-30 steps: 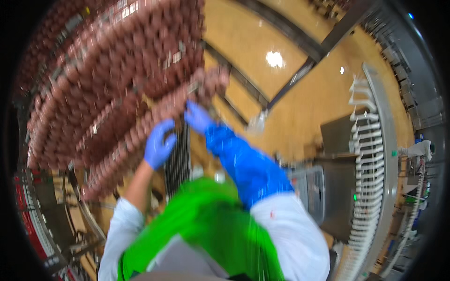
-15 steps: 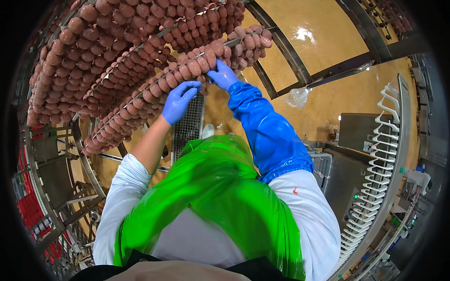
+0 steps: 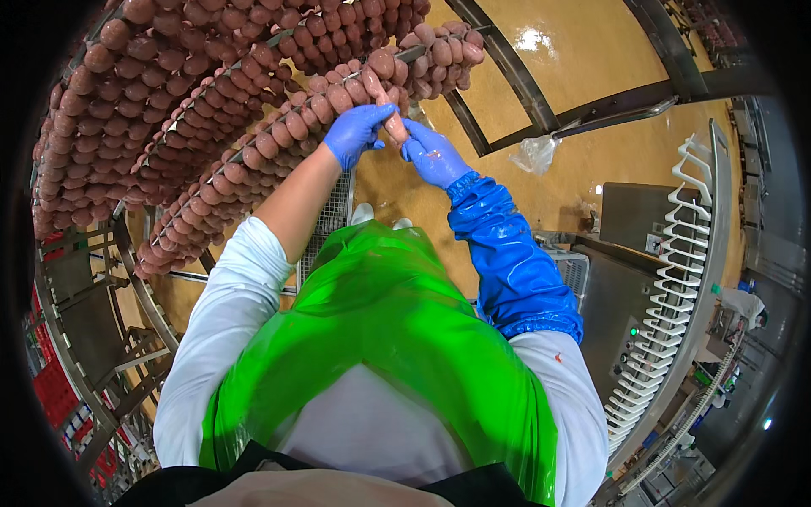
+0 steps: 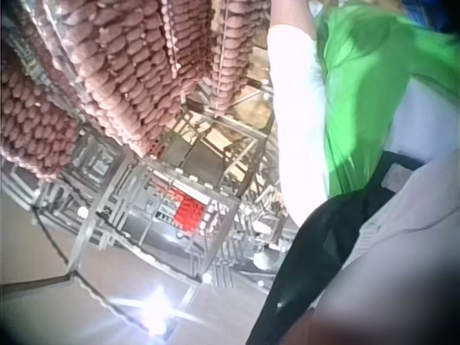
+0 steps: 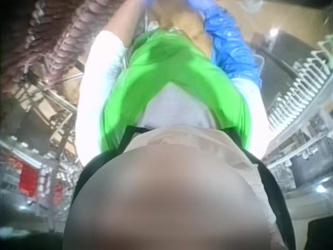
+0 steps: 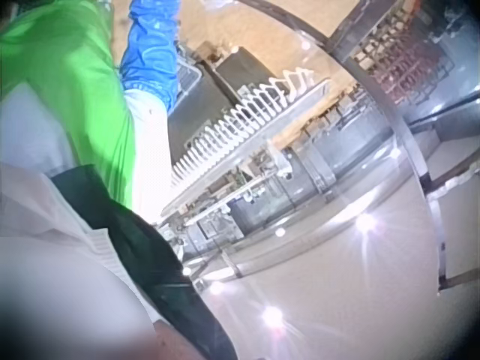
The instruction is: The person handles a plastic bag, then repeatedly picks up sausage links from a conveyor and places them onto metal rods. The person also transfers completed sausage rods to a hanging rack.
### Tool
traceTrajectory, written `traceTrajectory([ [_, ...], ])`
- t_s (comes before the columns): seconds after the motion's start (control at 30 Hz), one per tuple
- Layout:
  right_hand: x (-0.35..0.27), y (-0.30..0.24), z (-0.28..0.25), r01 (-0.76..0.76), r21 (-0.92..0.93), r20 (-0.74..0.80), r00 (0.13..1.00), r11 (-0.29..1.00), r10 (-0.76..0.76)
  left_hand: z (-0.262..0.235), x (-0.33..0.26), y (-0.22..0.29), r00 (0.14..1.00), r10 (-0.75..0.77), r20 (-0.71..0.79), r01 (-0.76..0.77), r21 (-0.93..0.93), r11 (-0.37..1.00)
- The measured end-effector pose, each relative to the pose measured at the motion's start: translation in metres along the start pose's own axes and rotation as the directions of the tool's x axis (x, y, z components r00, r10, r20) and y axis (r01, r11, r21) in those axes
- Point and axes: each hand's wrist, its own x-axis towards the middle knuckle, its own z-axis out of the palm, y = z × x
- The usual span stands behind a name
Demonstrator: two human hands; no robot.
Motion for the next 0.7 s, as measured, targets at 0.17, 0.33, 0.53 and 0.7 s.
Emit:
traceTrajectory([
  [0.17, 0.009, -0.004, -0.006, -0.048, -0.159, 0.065, 0.996, 0.986, 0.059, -0.007, 0.017, 0.01, 1.0, 0.001, -0.008, 0.0, 0.143, 0.99],
  [0.33, 0.026, 0.005, -0.006, -0.143, -0.119, 0.107, 0.982, 0.983, 0.156, -0.022, 0.028, -0.005, 0.988, 0.05, 0.147, -0.049, -0.01, 0.999],
  [0.53, 0.024, -0.03, -0.023, -0.266, 0.354, 0.16, 0.962, 0.896, 0.223, -0.017, 0.036, -0.007, 0.979, 0.13, 0.155, -0.07, -0.343, 0.937],
  [0.7, -0.002, -0.046, -0.015, 0.317, -0.799, 0.207, 0.943, 0.511, -0.261, -0.02, 0.027, 0.003, 0.978, 0.126, 0.166, -0.051, -0.396, 0.917],
])
